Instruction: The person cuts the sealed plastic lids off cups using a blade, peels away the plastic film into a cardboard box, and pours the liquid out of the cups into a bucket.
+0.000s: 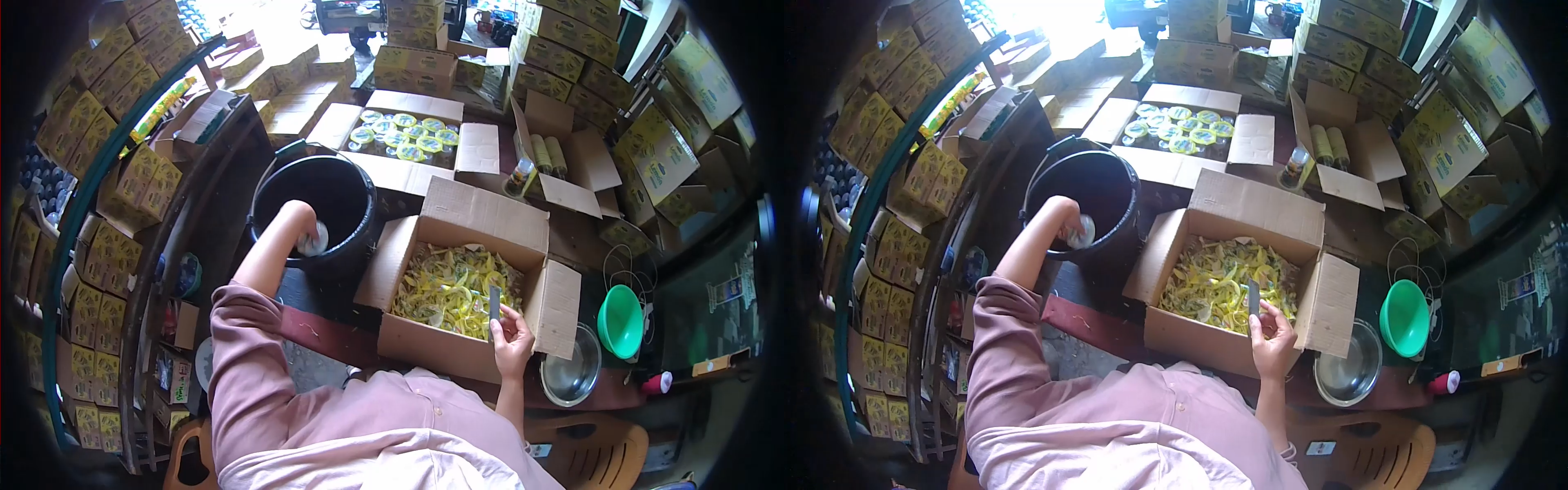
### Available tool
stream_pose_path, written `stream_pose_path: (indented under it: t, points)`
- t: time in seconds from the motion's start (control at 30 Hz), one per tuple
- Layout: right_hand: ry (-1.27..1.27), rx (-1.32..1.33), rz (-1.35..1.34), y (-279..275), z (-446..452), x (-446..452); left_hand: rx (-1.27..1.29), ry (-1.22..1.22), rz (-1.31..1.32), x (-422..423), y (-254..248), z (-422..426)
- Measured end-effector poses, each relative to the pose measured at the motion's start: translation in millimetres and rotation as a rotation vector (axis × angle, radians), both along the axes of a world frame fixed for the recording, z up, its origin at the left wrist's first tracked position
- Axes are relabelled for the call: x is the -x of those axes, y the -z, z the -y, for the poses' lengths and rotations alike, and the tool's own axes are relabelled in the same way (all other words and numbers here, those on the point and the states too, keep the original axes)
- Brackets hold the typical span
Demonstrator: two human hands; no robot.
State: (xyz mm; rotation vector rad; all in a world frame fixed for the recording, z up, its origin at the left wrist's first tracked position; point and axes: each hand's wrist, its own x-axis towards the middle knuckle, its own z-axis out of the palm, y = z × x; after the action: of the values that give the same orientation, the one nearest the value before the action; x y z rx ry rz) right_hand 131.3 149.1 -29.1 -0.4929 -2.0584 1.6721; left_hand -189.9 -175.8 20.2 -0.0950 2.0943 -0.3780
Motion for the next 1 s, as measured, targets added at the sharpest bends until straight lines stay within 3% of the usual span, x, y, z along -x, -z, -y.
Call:
stream_pose_path:
  t: [0.07,0.13,0.2,0.23,0.33,0.47,0.5,0.6,0.73,0.77,0.87,0.9,1.0]
  points:
    - [0.01,-0.006,-0.002,1,-1,0,0.028,0.278,-0.365,-4,-1,1]
    - [0.01,0.001,0.008,0,-1,-1,0.121,0.088,0.127,-9,-10,-7]
    - [0.008,0.001,0.011,0,-3,-2,0.015,-0.016,-0.061,-7,-9,-2]
    - [0.007,0.001,0.005,0,-3,-1,-0.015,0.125,-0.281,-10,-15,-6]
    - [0.013,0.017,-0.005,2,-2,0,0.158,-0.045,0.121,1,1,-1]
    - [0.017,0.035,0.003,0,-3,0,0.13,0.158,0.061,-9,-22,-13]
    - [0.019,0.038,0.0,0,-2,0,0.202,0.021,0.208,-7,-14,-12]
    - [0.013,0.035,0.005,1,-5,0,0.022,0.119,-0.031,-2,-18,-11]
    - [0.02,0.03,0.001,1,-6,-2,0.076,0.033,0.179,2,-13,-11]
    - [0.024,0.025,-0.006,2,-7,-1,-0.003,0.028,0.067,5,-7,-6]
    - [0.032,0.014,-0.018,3,-6,0,0.148,-0.056,0.233,8,3,-6]
    - [0.033,0.006,-0.019,2,-7,0,0.095,0.016,0.202,5,-3,-7]
    - [0.031,0.021,0.004,1,-8,1,-0.071,0.074,-0.21,-5,-23,-12]
